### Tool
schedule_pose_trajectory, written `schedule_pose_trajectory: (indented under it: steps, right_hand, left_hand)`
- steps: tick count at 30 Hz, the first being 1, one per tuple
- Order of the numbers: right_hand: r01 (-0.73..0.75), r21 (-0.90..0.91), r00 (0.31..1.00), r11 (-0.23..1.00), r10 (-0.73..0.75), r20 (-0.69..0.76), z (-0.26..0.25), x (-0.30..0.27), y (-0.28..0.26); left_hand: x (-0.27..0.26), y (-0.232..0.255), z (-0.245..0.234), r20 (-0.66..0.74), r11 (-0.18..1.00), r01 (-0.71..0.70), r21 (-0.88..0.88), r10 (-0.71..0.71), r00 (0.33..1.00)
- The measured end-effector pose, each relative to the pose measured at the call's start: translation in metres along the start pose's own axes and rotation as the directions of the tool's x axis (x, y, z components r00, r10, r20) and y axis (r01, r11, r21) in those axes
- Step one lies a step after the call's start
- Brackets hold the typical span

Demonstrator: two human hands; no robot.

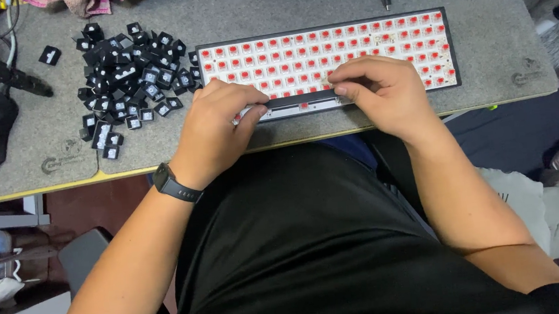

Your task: Assembling a mechanical keyboard by installing switches and keycaps into the plate and PCB.

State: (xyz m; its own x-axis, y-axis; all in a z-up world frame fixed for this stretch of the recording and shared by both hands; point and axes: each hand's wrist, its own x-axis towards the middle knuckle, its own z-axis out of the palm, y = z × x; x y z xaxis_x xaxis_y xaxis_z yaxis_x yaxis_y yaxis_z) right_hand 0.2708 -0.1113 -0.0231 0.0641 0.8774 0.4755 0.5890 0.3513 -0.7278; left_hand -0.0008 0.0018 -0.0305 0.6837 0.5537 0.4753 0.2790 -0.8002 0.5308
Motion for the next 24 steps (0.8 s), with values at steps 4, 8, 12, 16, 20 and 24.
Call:
schedule_pose_trajectory:
  steps: [4, 8, 12, 16, 20, 24]
  right_hand:
    - [0.048, -0.009, 0.999, 0.999, -0.048, 0.013, 0.0, -0.001, -0.002]
    - [0.1, -0.055, 0.995, 0.993, -0.099, 0.028, 0.003, -0.002, -0.005]
    - [0.146, -0.078, 0.988, 0.986, -0.141, 0.067, 0.0, -0.003, -0.009]
    - [0.165, -0.085, 0.983, 0.983, -0.157, 0.092, 0.0, -0.003, -0.013]
    - [0.185, -0.1, 0.978, 0.978, -0.174, 0.113, 0.0, -0.002, -0.012]
    - [0.217, -0.146, 0.972, 0.965, -0.2, 0.125, 0.0, -0.002, -0.012]
  left_hand:
    - [-0.003, 0.0, 0.001, -0.019, 0.999, -0.031, 0.024, 0.032, 0.999]
    - [-0.004, -0.004, 0.003, -0.028, 0.995, -0.083, 0.046, 0.084, 0.996]
    - [-0.003, -0.003, 0.002, -0.029, 0.994, -0.1, 0.037, 0.101, 0.994]
    - [-0.004, 0.0, 0.002, -0.029, 0.994, -0.109, 0.033, 0.11, 0.994]
    - [-0.004, -0.002, 0.004, -0.026, 0.993, -0.097, 0.068, 0.099, 0.995]
    - [-0.003, -0.003, 0.004, 0.001, 0.995, -0.069, 0.078, 0.07, 0.998]
